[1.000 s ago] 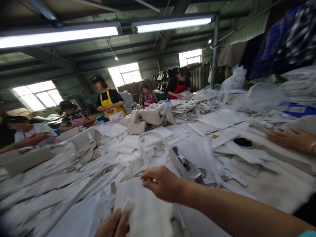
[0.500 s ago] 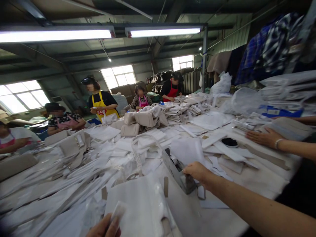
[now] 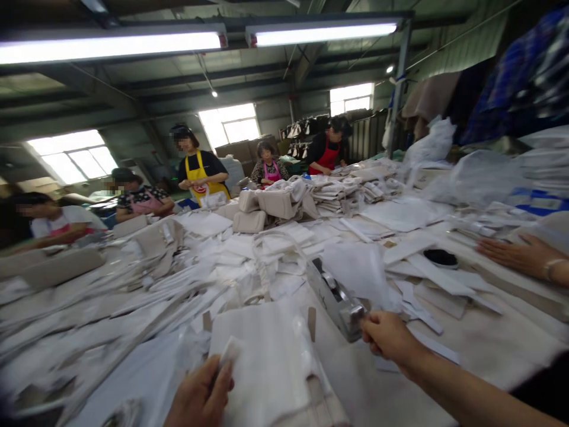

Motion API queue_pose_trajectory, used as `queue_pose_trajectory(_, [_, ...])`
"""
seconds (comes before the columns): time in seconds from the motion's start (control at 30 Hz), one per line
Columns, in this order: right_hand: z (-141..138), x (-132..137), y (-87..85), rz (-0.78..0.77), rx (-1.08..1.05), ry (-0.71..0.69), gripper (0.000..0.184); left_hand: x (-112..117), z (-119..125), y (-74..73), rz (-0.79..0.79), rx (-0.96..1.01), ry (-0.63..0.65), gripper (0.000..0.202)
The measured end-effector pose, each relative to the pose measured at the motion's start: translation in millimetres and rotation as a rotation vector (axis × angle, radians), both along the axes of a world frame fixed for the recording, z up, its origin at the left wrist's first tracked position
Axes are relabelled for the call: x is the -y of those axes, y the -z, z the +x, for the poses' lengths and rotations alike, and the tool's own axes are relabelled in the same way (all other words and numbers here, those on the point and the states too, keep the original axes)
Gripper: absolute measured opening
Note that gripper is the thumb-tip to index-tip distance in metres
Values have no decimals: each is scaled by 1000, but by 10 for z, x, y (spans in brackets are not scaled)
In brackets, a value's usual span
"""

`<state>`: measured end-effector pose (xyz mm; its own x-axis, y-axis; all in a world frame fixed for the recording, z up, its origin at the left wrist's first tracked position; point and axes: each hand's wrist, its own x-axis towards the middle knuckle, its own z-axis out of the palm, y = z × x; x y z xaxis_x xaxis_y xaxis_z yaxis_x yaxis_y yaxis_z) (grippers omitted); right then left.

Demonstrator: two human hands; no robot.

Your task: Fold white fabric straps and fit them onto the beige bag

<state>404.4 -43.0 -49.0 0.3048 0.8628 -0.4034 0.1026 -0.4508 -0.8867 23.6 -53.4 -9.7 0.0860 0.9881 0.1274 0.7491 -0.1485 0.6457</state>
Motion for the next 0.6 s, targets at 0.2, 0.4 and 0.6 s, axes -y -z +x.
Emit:
queue_pose_trajectory(0.2, [211,7,411,-102,215,-175,40,167,93,-215,82,-218,-37,29])
queue_pose_trajectory(0.4, [-404,98,-306,151,99,-570,42,226,160,-221,166,-346,-45,22])
queue_pose_trajectory(0.6, [-1779,-19,-1119,173,-148,-758,37,248,218,-223,229,-443,-80,17])
